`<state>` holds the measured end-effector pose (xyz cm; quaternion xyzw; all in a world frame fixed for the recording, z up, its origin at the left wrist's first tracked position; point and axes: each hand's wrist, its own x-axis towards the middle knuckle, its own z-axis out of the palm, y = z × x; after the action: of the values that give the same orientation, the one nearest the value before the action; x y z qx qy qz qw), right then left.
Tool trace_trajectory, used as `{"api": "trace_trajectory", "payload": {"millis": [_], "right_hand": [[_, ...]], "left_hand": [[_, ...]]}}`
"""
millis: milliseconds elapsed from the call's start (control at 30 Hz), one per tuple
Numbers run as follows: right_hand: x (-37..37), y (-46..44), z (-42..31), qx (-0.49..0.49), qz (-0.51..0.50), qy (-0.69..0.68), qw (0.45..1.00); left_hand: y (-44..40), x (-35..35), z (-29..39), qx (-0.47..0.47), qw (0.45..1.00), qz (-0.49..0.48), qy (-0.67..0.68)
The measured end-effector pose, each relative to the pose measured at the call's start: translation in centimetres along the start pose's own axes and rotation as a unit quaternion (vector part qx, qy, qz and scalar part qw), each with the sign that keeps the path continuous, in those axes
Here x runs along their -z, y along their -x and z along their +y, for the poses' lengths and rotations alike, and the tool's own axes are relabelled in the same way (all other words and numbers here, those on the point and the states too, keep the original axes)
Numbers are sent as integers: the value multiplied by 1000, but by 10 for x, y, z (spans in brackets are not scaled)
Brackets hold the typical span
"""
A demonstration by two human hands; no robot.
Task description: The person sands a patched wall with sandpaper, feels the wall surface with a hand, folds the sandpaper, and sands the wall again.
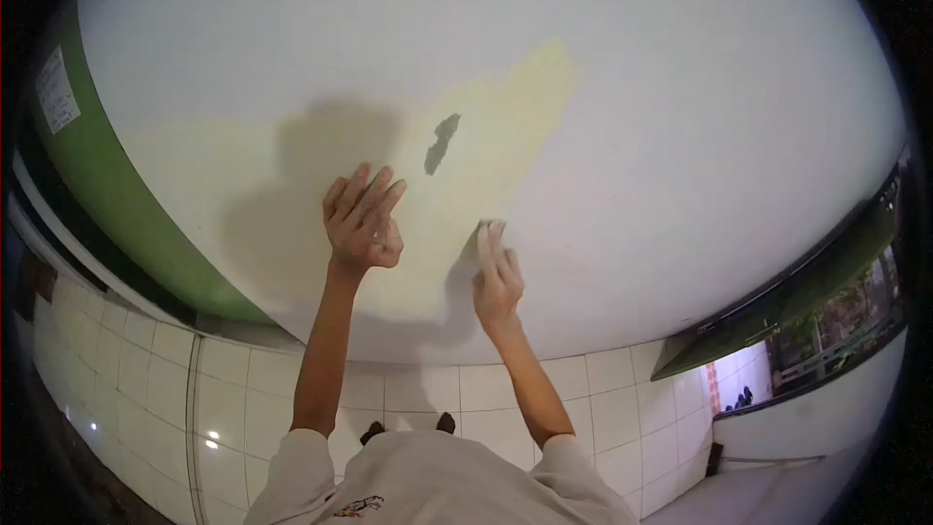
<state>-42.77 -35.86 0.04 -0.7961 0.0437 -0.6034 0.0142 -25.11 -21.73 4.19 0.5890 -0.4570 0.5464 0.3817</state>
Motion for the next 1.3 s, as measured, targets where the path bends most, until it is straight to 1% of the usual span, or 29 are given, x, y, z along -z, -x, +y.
{"api": "trace_trajectory", "payload": {"millis": [67,100,133,167,233,267,300,333,400,467,567,633,700,733,800,867,1000,1033,1100,1167,1267,1300], "right_hand": [[14,32,-12,-95,-124,-13,988],[20,50,-16,-120,-151,-36,981],[26,62,-19,-145,-179,-61,971],[32,56,-20,-136,-174,-61,973],[50,42,-24,-134,-128,-67,980],[57,19,-25,-126,-86,-54,987],[64,-17,-29,-90,-37,-46,994],[72,-42,-27,-71,-32,-11,997],[72,-88,-21,3,37,-2,999],[67,-122,-20,28,25,-13,999],[36,-134,-16,-7,10,-3,1000],[15,-113,-11,-18,-8,9,1000],[-4,-83,-4,8,33,8,999],[-7,-63,-2,15,16,1,1000],[-14,-15,2,9,-6,-12,1000],[-4,27,-10,-87,-95,-23,991],[20,95,-20,-194,-228,-52,953],[26,94,-21,-186,-218,-49,957],[39,84,-25,-160,-173,-118,965],[57,18,-38,-140,-112,-89,980],[72,-70,-33,-87,-43,-19,995],[67,-93,-25,-21,1,-27,999]], "left_hand": [[2,1,0,3,1000,-18,-13],[3,2,-2,-4,1000,-10,-14],[6,3,-4,-9,1000,-26,-2],[6,3,-5,-13,999,-40,9],[7,1,-6,-12,999,-33,8],[9,1,-6,-8,999,-39,12],[8,3,-3,-8,999,-46,16],[3,4,-1,-2,1000,-28,12],[-2,5,1,6,1000,-11,11],[-2,4,2,7,1000,-14,10],[2,1,-1,5,1000,-17,-6],[5,-1,-2,7,999,-26,-20],[5,-6,-4,6,1000,4,1],[8,-6,-4,8,1000,-3,-2],[6,-9,-6,-7,1000,18,1],[7,-5,-2,0,1000,5,4],[4,-2,-3,4,1000,-19,-18],[2,-2,-3,-3,1000,-7,-19],[1,2,0,4,1000,-15,1],[-1,5,2,1,1000,-15,8],[-1,4,2,4,1000,-18,4],[0,3,1,3,1000,-18,0]]}}
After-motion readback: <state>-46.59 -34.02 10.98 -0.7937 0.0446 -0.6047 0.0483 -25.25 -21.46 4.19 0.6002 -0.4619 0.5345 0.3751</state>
